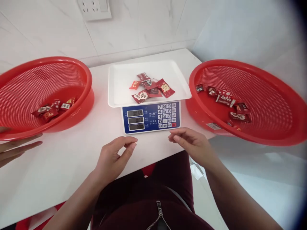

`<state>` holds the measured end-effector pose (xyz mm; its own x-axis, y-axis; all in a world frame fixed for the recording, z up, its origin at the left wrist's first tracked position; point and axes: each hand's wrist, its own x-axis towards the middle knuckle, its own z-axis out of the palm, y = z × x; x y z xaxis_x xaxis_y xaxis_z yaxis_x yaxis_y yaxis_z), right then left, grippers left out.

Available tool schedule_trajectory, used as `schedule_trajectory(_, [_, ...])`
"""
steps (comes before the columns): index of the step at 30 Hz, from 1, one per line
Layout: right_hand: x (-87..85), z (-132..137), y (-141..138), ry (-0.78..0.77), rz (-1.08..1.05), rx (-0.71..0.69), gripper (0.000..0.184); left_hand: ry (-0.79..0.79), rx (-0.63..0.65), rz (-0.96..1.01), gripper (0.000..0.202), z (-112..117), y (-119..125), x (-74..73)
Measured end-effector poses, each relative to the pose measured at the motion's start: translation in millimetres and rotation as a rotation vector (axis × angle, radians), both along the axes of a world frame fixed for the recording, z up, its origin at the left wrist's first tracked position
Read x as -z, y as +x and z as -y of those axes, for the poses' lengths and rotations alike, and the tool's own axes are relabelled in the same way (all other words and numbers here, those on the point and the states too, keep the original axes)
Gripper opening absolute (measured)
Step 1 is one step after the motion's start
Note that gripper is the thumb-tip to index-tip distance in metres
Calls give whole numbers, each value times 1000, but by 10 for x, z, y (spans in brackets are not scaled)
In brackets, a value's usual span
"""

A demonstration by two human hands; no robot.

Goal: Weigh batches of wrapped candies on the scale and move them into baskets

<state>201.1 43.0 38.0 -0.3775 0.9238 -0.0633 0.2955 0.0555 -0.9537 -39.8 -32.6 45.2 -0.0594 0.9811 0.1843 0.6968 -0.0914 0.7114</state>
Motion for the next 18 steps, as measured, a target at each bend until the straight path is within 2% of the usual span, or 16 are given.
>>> schedule_trajectory(3, [197, 83, -82, -112, -33, -12, 24, -17, 101, 20, 15, -48, 103, 27])
schedule_trajectory(6, [241, 113, -143, -159, -42, -18, 25, -35, 157, 6, 17, -101, 136, 14])
schedule_trajectory(10, [266, 115, -161, -226, -103, -7, 27, -29, 111, 16, 17, -144, 127, 7])
schedule_trajectory(13, [320, 106, -179, -259, -117, -10, 26, -66, 125, 20, 17, -139, 123, 26])
schedule_trajectory(18, [339, 67, -260, -246, -91, -65, 25, -32, 119, -28, 16, -146, 111, 5])
